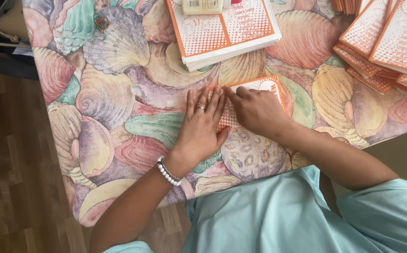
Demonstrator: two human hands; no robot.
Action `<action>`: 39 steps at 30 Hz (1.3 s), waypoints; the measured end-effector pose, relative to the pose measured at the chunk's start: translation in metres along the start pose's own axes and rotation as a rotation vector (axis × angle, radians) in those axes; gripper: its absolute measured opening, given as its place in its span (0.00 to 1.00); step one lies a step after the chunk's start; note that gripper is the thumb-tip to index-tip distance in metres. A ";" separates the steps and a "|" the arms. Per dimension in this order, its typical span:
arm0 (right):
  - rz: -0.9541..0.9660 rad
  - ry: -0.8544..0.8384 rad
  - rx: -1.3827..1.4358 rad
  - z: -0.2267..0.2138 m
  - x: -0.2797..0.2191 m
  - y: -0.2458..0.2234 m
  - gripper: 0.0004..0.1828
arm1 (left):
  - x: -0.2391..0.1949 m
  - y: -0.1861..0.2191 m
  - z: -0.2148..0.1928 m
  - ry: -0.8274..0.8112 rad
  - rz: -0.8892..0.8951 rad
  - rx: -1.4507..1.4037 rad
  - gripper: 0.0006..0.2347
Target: Folding flat paper sheets into bags and stacking them on a table.
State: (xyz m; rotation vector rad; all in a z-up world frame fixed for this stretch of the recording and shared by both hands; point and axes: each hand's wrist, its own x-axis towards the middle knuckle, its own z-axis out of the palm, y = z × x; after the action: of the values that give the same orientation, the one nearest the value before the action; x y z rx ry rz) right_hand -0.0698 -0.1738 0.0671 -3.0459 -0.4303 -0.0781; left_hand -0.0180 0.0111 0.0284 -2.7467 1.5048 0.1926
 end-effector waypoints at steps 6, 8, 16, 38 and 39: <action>0.173 0.150 -0.178 0.045 -0.040 0.081 0.27 | 0.000 -0.002 -0.005 0.076 0.034 -0.087 0.32; 0.191 0.192 -0.237 0.048 -0.049 0.090 0.23 | 0.005 -0.004 -0.010 0.091 0.039 -0.098 0.32; 0.209 0.324 -0.185 0.070 -0.044 0.096 0.21 | 0.079 -0.012 0.021 0.144 -0.191 -0.279 0.15; 0.226 0.541 0.600 -0.049 -0.079 0.133 0.14 | 0.041 -0.024 -0.068 0.937 -0.191 -0.856 0.04; 0.163 0.541 0.744 -0.041 -0.072 0.117 0.32 | 0.049 -0.015 -0.062 0.973 -0.202 -1.033 0.06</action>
State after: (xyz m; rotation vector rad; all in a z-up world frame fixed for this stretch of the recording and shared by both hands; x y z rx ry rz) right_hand -0.1083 -0.3088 0.0970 -2.1938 -0.1196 -0.5705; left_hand 0.0270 -0.0257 0.0834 -4.1898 1.4425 -0.6714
